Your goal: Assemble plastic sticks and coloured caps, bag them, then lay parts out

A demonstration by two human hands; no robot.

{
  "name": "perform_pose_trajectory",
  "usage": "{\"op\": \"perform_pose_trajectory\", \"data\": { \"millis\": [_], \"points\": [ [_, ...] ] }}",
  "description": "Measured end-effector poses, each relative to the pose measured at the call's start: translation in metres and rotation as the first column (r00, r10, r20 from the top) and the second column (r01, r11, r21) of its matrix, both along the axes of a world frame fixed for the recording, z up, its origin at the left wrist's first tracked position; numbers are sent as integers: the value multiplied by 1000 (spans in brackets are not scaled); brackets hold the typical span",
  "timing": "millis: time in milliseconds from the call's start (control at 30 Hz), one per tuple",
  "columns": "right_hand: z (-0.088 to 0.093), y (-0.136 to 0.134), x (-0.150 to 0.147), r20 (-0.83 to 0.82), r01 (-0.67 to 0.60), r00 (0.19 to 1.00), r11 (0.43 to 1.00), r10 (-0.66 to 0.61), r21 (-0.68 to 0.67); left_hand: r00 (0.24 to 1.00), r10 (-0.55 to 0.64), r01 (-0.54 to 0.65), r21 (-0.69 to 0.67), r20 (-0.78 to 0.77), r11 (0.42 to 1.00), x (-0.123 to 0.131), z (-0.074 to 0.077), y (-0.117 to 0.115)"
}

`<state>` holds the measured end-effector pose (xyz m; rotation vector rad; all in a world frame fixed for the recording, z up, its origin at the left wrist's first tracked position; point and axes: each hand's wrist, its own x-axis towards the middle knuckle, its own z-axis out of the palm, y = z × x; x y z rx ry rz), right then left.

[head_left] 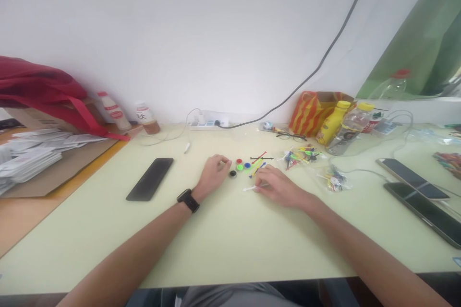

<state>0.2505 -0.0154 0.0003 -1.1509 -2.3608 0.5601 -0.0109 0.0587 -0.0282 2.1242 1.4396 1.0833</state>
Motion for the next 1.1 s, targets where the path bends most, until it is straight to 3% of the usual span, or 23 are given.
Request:
{"op": "perform_pose_trajectory", "data": {
  "millis": [233,533,667,867,967,1100],
  "points": [
    [-2,-7,13,86,59,995,998,-59,6,999,-14,13,-28,-36,1000,-1,1,-3],
    [-17,-26,91,187,266,942,959,-279,96,997,-54,50,-68,-58,996,2,7,-8],
    [-22,-28,108,246,315,903,932,-353,181,995,-87,84,-76,-43,994,0,6,-8],
    [-14,-24,91,198,329,887,873,-416,361,995,-93,90,-89,-39,992,-1,8,-10],
    [-4,-20,66,175,228,935,903,-307,365,982,-152,154,4,-110,988,2,11,-17],
    [0,-4,28,293,67,942,948,-163,312,912,-251,300,111,-324,947,8,11,-25]
  ]
}}
